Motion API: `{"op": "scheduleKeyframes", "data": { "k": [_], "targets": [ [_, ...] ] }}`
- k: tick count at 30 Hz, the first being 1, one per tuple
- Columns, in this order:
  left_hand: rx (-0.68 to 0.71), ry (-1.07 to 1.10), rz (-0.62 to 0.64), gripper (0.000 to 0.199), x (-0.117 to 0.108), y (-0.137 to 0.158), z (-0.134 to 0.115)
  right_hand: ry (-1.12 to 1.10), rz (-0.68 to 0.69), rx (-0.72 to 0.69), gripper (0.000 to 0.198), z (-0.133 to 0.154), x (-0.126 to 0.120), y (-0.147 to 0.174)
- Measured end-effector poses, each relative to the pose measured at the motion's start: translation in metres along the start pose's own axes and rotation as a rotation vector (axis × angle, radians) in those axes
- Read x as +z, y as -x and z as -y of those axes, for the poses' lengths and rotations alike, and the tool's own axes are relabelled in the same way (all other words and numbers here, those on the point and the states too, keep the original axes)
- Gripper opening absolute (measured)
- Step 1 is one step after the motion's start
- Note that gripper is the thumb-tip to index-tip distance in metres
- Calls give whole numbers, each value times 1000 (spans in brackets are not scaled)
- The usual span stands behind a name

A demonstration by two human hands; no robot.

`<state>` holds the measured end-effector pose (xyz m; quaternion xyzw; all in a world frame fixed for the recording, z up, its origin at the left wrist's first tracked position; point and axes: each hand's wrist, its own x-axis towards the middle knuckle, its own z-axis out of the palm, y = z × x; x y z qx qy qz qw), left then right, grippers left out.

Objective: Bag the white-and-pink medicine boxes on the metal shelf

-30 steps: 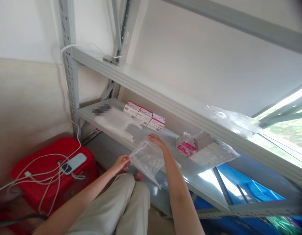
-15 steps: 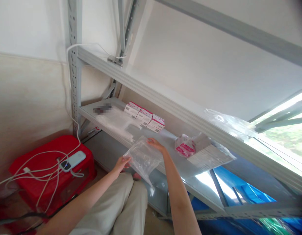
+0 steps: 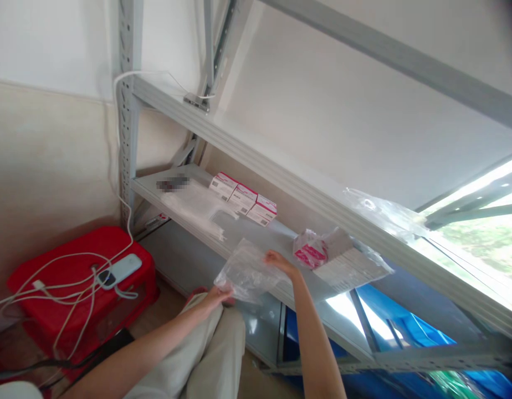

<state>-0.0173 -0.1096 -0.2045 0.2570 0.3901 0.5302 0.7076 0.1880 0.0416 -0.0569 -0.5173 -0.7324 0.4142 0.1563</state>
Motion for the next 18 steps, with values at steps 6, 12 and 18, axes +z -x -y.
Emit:
{"op": "scheduleKeyframes", "data": {
  "k": [6,12,18],
  "targets": [
    [251,-130,-28,49,22,1,-31,6,-195,-96,25,8,-19,14],
    [481,-273,110,46,44,12,-113,57,-469,-273,41,50,-38,3],
    [572,-442,5,49,38,29,-183,163,-491,-296,50,121,-31,-43]
  ]
}}
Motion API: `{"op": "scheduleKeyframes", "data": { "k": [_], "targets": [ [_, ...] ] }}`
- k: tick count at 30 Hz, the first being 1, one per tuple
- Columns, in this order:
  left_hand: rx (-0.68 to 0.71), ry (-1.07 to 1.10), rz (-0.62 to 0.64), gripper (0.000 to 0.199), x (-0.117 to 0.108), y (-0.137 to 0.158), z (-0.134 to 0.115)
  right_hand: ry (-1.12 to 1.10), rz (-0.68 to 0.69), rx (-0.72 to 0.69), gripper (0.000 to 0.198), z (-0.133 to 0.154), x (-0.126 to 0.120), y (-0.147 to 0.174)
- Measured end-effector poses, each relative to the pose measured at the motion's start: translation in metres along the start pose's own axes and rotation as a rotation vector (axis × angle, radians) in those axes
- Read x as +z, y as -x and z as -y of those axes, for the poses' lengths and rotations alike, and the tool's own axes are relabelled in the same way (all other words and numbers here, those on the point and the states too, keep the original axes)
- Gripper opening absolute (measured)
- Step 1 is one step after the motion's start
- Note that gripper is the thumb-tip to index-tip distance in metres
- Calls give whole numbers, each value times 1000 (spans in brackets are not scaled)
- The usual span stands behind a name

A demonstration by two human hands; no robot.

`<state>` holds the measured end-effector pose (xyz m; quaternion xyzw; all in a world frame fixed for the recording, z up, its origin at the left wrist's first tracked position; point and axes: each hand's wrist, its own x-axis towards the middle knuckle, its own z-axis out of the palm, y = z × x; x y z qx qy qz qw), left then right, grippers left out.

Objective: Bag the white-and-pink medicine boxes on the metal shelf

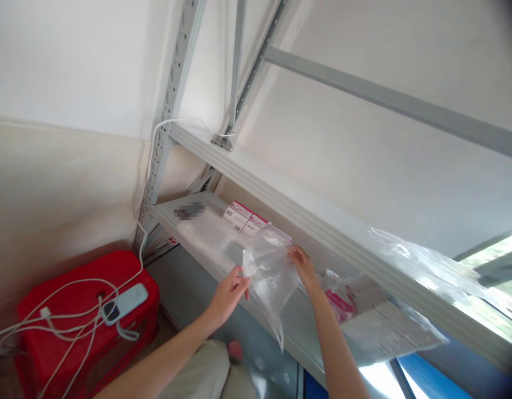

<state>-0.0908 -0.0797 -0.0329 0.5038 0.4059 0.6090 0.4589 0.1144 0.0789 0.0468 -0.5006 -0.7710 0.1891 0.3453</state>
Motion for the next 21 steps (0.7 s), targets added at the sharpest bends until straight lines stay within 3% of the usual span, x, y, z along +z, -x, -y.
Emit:
{"op": "scheduleKeyframes", "data": {
  "k": [5,10,16,21],
  "targets": [
    [-116,-262,-7,51,-27,-2,-7,392,82,16,38,57,53,-53],
    [-231,-193,-164,75,-58,-18,2,881,17,-78,38,97,127,-95],
    [-312,-276,-268,85,-83,-45,32,969,69,-244,38,107,207,-125],
    [-337,25,-183,91,-92,-59,72,964,62,-266,40,101,250,-132]
  ]
}}
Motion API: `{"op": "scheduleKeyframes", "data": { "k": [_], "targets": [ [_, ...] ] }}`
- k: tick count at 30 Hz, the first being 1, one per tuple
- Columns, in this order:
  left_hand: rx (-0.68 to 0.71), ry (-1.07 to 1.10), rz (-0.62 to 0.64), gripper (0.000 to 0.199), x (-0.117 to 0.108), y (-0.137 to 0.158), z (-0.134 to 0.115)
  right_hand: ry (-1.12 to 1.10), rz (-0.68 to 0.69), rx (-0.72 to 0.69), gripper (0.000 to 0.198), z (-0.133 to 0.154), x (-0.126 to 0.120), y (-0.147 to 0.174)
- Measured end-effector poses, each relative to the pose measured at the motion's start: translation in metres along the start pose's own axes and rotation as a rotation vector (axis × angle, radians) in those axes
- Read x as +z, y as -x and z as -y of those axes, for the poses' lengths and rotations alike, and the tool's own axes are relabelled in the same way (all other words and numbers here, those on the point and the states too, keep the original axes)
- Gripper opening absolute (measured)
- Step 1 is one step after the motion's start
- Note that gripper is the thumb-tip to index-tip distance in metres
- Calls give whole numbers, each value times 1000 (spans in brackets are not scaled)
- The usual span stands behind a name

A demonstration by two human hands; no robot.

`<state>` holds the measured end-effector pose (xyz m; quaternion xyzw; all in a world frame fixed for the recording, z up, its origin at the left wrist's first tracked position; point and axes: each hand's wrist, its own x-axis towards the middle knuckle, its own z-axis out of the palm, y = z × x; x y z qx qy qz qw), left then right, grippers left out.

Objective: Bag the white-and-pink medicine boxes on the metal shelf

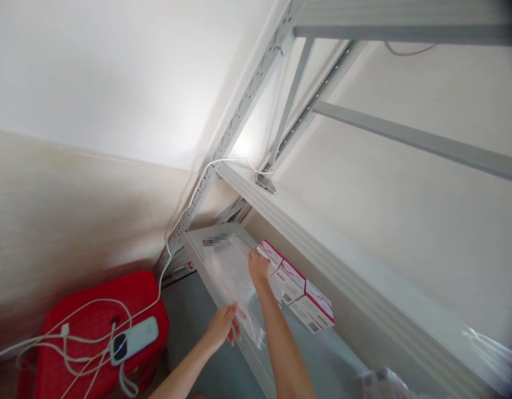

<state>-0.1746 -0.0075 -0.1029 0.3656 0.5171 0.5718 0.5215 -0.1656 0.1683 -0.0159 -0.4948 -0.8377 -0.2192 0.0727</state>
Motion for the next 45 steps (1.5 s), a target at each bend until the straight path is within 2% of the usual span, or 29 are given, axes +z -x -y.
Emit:
{"op": "scheduleKeyframes", "data": {
  "k": [4,9,14,17,20,24,26,28,29,31,33,35,37,40,43,45],
  "targets": [
    [14,62,126,87,-4,-11,14,-34,46,-51,39,4,16,0],
    [16,48,191,81,-6,-15,6,-120,64,7,40,-8,21,8],
    [12,33,173,85,-2,-14,2,-153,85,27,43,-17,24,16],
    [21,-12,112,88,-1,-12,4,-136,68,31,43,-18,27,18],
    [29,-126,76,88,-3,-4,4,-102,9,12,41,-18,24,18],
    [93,-380,43,84,-10,18,-4,-115,-120,-65,35,-32,5,31],
    [121,-472,163,83,-9,35,-13,-176,-180,-101,34,-49,-4,53],
    [127,-508,436,80,-1,55,-23,-258,-227,-141,33,-71,-6,91],
    [118,-512,590,77,6,65,-27,-294,-247,-134,33,-83,-3,114],
    [71,-504,825,69,27,84,-32,-350,-281,-17,33,-108,11,165],
    [14,-472,972,63,56,98,-30,-365,-274,137,33,-134,31,216],
    [-3,-411,1036,61,91,101,-23,-355,-232,291,33,-162,49,262],
    [41,-340,1019,58,130,92,-11,-338,-165,408,35,-190,61,299],
    [179,-330,901,54,186,58,9,-357,-32,496,39,-227,67,340],
    [321,-476,643,51,229,13,28,-433,34,546,41,-248,66,364],
    [355,-665,473,42,246,-12,38,-470,10,560,41,-251,66,371]
  ]
}}
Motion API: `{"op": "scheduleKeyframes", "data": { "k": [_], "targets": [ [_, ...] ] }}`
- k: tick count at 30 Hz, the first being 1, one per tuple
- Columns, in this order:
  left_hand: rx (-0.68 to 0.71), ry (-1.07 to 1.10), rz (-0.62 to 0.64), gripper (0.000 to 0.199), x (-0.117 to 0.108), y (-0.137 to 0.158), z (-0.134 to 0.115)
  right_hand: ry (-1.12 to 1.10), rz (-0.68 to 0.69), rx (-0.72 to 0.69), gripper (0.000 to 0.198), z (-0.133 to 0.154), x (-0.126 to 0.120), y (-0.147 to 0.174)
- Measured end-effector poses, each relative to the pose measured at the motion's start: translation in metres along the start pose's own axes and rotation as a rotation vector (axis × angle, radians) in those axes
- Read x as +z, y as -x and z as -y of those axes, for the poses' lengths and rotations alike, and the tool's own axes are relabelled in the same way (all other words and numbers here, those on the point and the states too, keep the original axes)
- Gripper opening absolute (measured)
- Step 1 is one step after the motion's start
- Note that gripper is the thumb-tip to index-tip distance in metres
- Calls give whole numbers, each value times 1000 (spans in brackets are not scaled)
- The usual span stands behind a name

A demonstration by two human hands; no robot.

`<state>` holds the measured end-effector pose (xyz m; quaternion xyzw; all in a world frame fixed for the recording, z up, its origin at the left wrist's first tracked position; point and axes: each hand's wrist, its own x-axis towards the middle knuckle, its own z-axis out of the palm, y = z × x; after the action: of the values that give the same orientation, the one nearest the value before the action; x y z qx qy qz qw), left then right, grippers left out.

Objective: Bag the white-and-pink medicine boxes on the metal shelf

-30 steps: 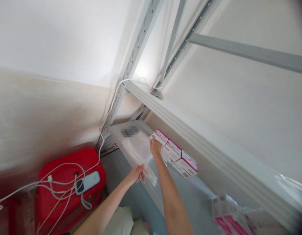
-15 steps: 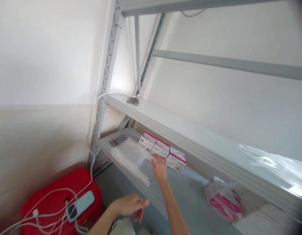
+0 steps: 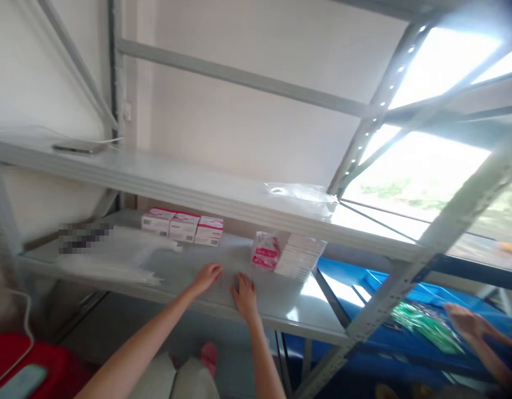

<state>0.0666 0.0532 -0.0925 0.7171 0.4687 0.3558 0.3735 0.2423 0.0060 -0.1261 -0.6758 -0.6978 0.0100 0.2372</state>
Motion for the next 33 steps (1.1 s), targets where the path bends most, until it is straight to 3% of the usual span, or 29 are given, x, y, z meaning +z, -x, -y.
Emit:
{"op": "scheduleKeyframes", "data": {
  "k": [3,7,19,28,33],
  "targets": [
    [-40,-195,-65,31,9,-21,16,-39,-61,11,39,2,2,3],
    [-2,-369,-97,30,15,-23,29,-68,-111,25,38,6,4,3],
    [-32,-77,-96,44,16,-21,42,-54,-83,48,38,10,0,6],
    [45,-99,-11,41,10,-19,38,-86,-104,73,37,8,3,2],
    [71,-125,35,39,7,-17,34,-76,-42,99,40,9,3,-3]
  ]
}}
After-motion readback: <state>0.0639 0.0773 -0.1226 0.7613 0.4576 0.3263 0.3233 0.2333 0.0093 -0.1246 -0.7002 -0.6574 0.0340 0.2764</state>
